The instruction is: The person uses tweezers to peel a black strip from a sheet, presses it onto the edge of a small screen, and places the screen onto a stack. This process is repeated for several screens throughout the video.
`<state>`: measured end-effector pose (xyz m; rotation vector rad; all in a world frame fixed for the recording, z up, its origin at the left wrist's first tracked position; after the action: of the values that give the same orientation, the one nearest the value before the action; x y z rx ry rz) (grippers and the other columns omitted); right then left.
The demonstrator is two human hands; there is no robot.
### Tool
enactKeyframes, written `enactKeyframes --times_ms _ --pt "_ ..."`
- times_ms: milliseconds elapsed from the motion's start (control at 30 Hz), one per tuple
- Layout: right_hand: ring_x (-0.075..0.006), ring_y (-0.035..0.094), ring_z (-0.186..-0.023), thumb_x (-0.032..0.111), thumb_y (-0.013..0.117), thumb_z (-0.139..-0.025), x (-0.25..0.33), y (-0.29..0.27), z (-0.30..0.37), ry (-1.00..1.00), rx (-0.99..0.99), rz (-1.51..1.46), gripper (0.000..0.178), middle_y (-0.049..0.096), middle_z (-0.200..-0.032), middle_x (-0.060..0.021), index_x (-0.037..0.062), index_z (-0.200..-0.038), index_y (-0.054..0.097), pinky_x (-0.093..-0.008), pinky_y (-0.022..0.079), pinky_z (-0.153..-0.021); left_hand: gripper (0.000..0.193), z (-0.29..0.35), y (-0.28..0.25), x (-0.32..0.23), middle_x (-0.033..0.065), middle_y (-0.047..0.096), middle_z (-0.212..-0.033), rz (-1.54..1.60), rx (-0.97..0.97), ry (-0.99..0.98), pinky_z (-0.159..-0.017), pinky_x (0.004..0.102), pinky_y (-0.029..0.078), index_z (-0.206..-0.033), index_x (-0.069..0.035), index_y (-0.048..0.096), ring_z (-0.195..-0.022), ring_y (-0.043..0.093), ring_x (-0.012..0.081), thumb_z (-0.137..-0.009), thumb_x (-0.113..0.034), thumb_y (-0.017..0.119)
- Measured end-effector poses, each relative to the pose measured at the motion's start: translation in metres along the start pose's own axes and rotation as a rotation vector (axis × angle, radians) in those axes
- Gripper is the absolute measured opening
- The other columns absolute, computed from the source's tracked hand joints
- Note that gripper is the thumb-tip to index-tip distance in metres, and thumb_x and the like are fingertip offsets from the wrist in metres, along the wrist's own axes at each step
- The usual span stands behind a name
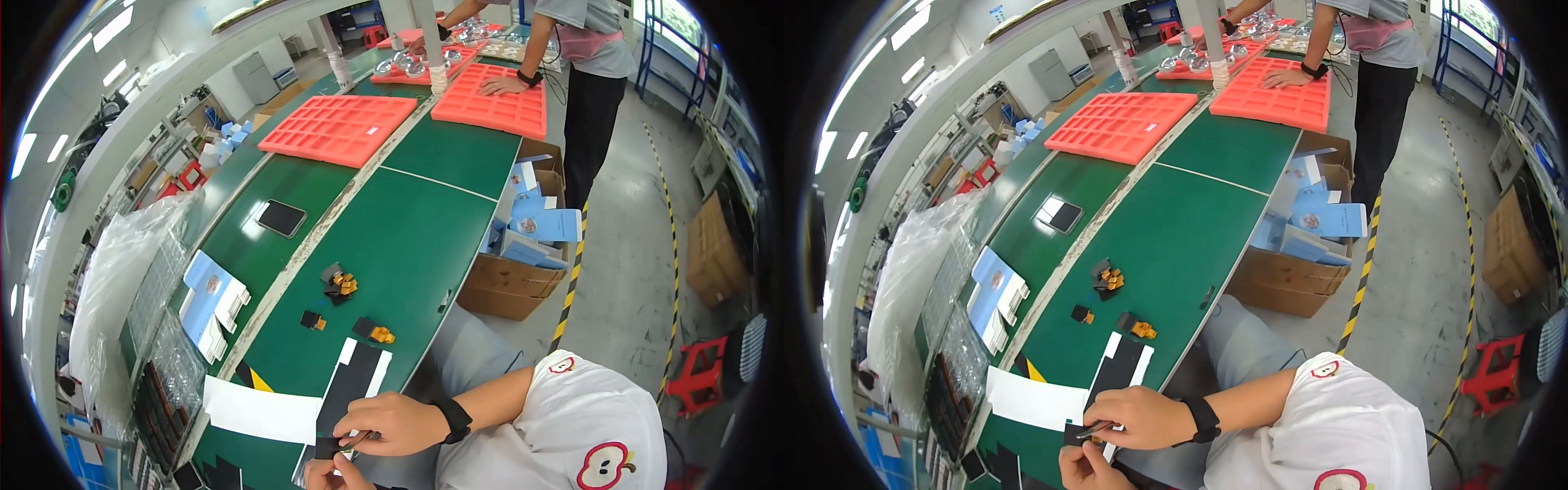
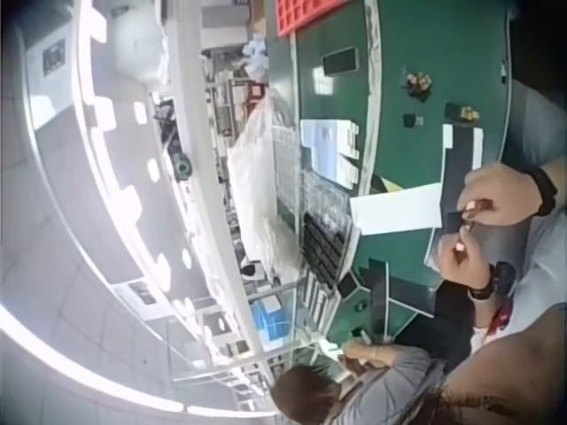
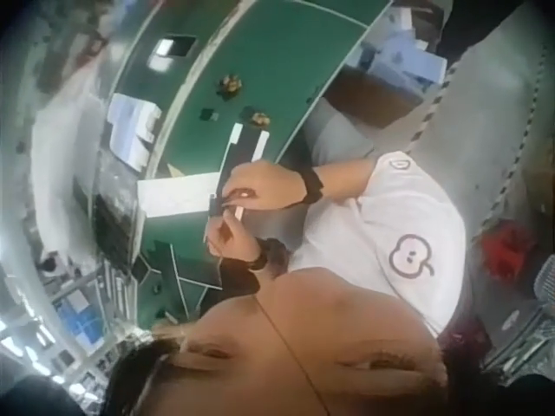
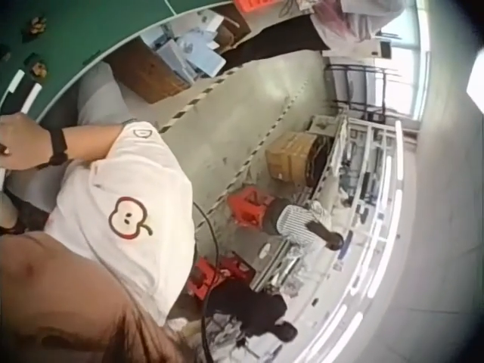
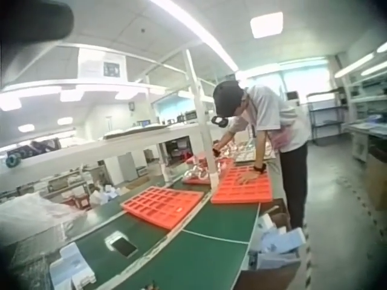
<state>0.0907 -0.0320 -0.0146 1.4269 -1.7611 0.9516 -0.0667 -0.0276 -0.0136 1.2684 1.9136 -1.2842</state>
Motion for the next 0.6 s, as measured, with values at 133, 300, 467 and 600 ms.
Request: enactKeyframes --times_ms 133,300,467,600 --pt "-0.0176 0.061 -0.062 0.003 0.066 -0.075 -0.007 -0.019 0.0 -0.018 -0.047 -0.03 0.018 0.056 -0.075 -0.0049 0.0035 -0.092 0.06 -0.0263 0.047 -0.051 0.008 0.004 0.015 -0.014 0.0118 0.059 -0.077 -0.148 -0.006 0.007 -0.063 0.0326 0.046 -0.079 -0.003 0.057 -0.067 0.055 0.0221 -0.08 -0.007 0.063" --pt "-0.0148 0.057 -0.054 0.0 0.068 -0.072 -0.007 -0.048 -0.004 -0.119 -0.078 0.053 0.017 0.057 -0.067 -0.0048 0.0043 -0.088 0.064 -0.0246 0.043 -0.046 0.018 0.001 0.047 0.003 0.0007 0.047 -0.061 0.199 -0.186 -0.085 -0.051 0.0214 0.035 -0.065 -0.003 0.047 -0.056 0.045 0.0077 -0.078 0.002 0.057" --pt "-0.0148 0.052 -0.05 -0.003 0.072 -0.067 -0.013 -0.077 -0.001 -0.156 -0.138 0.272 0.021 0.057 -0.063 -0.0053 0.0046 -0.086 0.067 -0.0258 0.039 -0.043 0.014 -0.02 0.086 0.003 0.0028 0.051 -0.065 0.655 -0.084 -0.351 -0.052 0.0215 0.036 -0.07 0.0 0.051 -0.057 0.047 0.0086 -0.077 0.005 0.061" --pt "-0.0139 0.05 -0.05 -0.004 0.071 -0.067 -0.018 -0.081 -0.004 -0.176 -0.088 0.329 0.024 0.058 -0.064 -0.0048 0.0043 -0.089 0.067 -0.0246 0.038 -0.044 0.012 -0.021 0.096 0.009 0.0028 0.053 -0.066 0.736 -0.043 -0.373 -0.051 0.0211 0.036 -0.071 0.001 0.053 -0.057 0.048 0.0079 -0.077 0.006 0.062"
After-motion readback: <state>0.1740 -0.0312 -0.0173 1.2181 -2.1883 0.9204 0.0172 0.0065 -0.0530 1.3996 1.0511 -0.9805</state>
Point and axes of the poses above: each hand's wrist, its own z-axis away from the middle knuckle, its own y-axis out of the palm, x = y × z, the point moved 5 cm from there along -z, towards the middle knuckle
